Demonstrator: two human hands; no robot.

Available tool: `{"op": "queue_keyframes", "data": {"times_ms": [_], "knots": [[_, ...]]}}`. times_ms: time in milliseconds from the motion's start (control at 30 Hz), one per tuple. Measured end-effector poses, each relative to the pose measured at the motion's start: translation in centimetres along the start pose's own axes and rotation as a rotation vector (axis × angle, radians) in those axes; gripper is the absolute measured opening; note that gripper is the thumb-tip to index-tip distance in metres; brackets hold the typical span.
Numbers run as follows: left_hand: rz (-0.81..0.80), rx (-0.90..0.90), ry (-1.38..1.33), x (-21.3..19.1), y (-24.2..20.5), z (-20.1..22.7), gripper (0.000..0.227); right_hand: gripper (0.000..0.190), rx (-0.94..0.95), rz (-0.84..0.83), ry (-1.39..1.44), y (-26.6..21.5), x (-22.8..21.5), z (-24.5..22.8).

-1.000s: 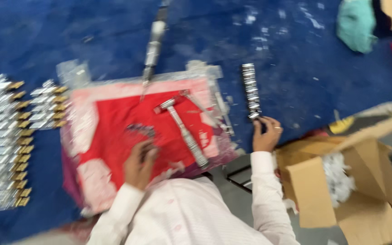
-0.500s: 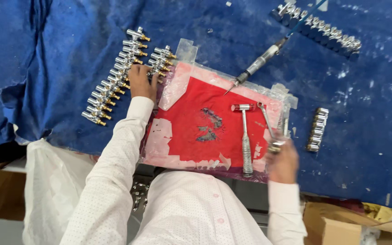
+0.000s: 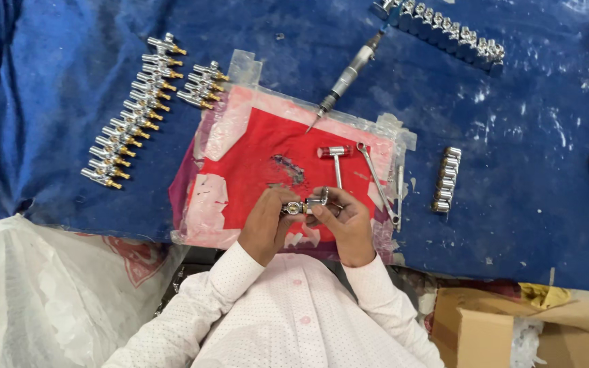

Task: The person assembles small metal parts on a red mat placed on a blue workbench. They use a hammer to tap components together and a pneumatic tool to work on the assembly, repeatedly picking up parts and placing them into a row.

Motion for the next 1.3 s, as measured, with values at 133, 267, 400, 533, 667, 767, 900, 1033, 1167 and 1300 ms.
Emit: {"op": "queue_keyframes", "data": {"times_ms": [133,267,400,533,667,767,900,1033,1167,1300], "knots": [[-0.080,-0.013,0.143,1.0,0.1,0.1,0.031,0.036,0.117,-0.017,0.196,-0.2,-0.1,-0.5],[-0.211,-0.444,-0.527,2.6,-1.6,-4.2,0.020,0.039,-0.054,-0.170,-0.191,0.0,0.4,-2.4],[-0.333,-0.501,-1.073,3.9,-2.3,-5.1,0.029,0.049,-0.300,-0.212,-0.793,-1.9,1.2,-6.4],[0.044,-0.381,-0.769,2.6,-1.1,-4.1,0.036,0.044,-0.456,0.096,-0.415,-2.7,-0.5,-7.8],[0.059,-0.485,-1.182,2.3,-0.7,-5.0,0.054,0.052,-0.289,0.170,-0.140,-1.7,-2.0,-5.6],[-0.012,-0.346,-1.040,1.3,-1.1,-3.5,0.066,0.058,-0.195,0.095,-0.121,-2.1,-0.7,-3.3],[-0.058,-0.251,-0.683,-0.4,0.0,-1.3,0.074,0.058,-0.324,-0.003,-0.327,-4.4,3.0,-3.3],[-0.114,-0.294,-0.643,-0.8,0.8,-0.4,0.072,0.059,-0.390,-0.044,-0.697,-4.1,6.3,-5.4],[-0.128,-0.350,-0.688,0.0,0.4,-1.2,0.067,0.060,-0.371,-0.024,-0.989,-1.5,7.4,-6.7],[-0.130,-0.519,-0.883,1.5,-0.8,-2.5,0.064,0.059,-0.334,-0.029,-0.998,-0.7,7.9,-7.0]]}}
Point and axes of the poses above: each hand's wrist, its own y-axis towards the middle knuckle, its own x-axis out of the palm, z = x × y, the point moved 2 cm from there along y, towards the middle knuckle, and after that the axes turned 15 degrees about -z, right-handed, at the moved point
